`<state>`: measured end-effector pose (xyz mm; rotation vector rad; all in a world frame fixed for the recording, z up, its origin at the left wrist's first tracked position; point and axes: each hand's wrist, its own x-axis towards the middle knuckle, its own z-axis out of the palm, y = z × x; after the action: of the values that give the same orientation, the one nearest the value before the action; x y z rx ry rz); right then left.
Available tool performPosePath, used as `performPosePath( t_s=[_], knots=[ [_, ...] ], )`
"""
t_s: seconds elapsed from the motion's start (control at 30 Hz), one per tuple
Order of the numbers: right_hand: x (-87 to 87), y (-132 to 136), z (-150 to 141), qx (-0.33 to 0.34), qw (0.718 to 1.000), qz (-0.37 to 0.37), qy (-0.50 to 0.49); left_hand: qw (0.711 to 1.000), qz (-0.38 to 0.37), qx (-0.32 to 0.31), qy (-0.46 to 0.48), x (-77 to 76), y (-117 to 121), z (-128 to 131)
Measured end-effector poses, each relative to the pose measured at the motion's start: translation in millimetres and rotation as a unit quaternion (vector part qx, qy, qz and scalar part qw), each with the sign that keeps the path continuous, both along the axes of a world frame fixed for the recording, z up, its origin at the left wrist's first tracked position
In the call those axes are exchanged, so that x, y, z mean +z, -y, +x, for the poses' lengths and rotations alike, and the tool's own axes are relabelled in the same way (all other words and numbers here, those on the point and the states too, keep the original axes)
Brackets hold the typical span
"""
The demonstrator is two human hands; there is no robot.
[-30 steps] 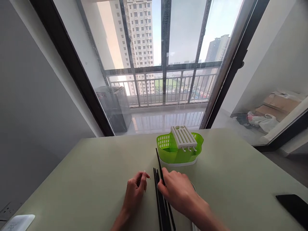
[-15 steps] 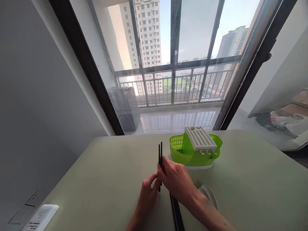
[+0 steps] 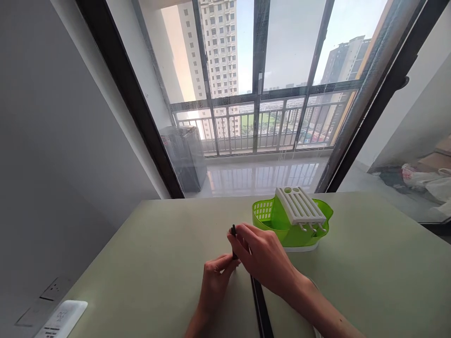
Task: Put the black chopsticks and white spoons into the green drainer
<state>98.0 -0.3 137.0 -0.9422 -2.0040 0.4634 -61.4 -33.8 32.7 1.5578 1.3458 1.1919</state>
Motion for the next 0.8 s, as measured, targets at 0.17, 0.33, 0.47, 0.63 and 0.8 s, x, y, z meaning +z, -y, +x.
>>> performPosePath(
  t_s=[0.17, 0.33, 0.47, 0.63, 0.8],
  knots=[
    [-5.9, -3.8, 1.2, 0.017, 0.999, -0.037, 0.018, 0.999, -0.041, -0.032, -0.01, 5.7, -2.8, -6.8],
    [-0.9, -6.6, 5.4, 0.026, 0.998, -0.046, 0.04, 0.995, -0.071, -0.057, -0.044, 7.7, -5.6, -15.9],
    [7.6, -8.2, 8.0, 0.004, 0.999, -0.028, 0.024, 0.994, -0.058, -0.057, -0.073, 7.3, -5.5, -18.2],
    [11.9, -11.4, 14.7, -0.004, 1.0, 0.006, 0.016, 0.994, -0.075, -0.054, -0.061, 6.1, -5.6, -18.3],
    [47.0, -21.0, 41.7, -0.028, 0.999, 0.021, -0.015, 0.993, -0.096, -0.05, -0.051, 4.4, -8.0, -21.2]
  ],
)
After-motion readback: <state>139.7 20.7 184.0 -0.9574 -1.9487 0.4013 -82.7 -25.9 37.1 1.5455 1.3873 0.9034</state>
